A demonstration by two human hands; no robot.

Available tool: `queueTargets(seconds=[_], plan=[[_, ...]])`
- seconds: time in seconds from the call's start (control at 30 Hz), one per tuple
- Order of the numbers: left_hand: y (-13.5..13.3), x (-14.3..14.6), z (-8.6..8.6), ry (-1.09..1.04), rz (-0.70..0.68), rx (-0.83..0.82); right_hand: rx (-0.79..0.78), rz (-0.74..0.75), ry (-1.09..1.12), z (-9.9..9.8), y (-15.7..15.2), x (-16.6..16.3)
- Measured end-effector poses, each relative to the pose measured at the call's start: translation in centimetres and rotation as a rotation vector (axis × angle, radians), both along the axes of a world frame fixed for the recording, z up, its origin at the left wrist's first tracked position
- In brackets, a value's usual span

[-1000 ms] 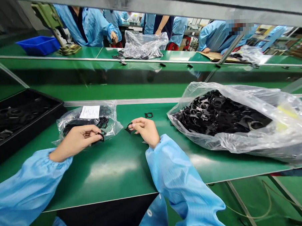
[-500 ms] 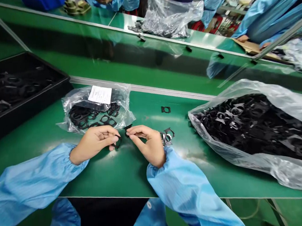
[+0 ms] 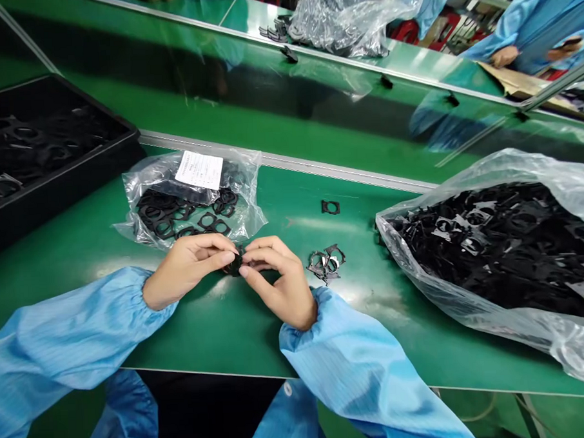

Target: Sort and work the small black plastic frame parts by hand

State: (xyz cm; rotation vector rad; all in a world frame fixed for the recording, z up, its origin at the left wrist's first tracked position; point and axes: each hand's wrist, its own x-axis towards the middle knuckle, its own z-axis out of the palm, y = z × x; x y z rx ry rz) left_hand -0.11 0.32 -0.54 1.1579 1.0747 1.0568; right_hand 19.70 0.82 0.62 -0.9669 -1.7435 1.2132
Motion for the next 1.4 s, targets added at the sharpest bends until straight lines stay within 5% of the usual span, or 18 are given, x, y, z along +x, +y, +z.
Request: queueTargets(seconds=[0.23, 0.6, 0.9, 1.17, 1.4], plan=[[-0.3, 0.3, 0.0, 0.006, 0.03, 0.036, -0.05, -0.042, 0.048, -0.2, 0.0, -0.2], [-0.4, 0.1, -0.4, -0.052, 0.059, -0.046, 0.172, -0.186, -0.056, 0.9, 0.2, 0.3], [-0.6, 0.4, -0.3, 0.033, 0.072, 0.023, 0.371, -0.073, -0.177, 0.8, -0.1, 0.3], [-1.5, 0.5, 0.1, 0.191, 0.071, 0.239, 0.523, -0.026, -0.42, -0.6, -0.5, 0.1], [-1.2, 0.6, -0.1, 0.137, 0.169, 0.212, 0.341, -0.212, -0.156, 0.4, -0.9, -0.1]])
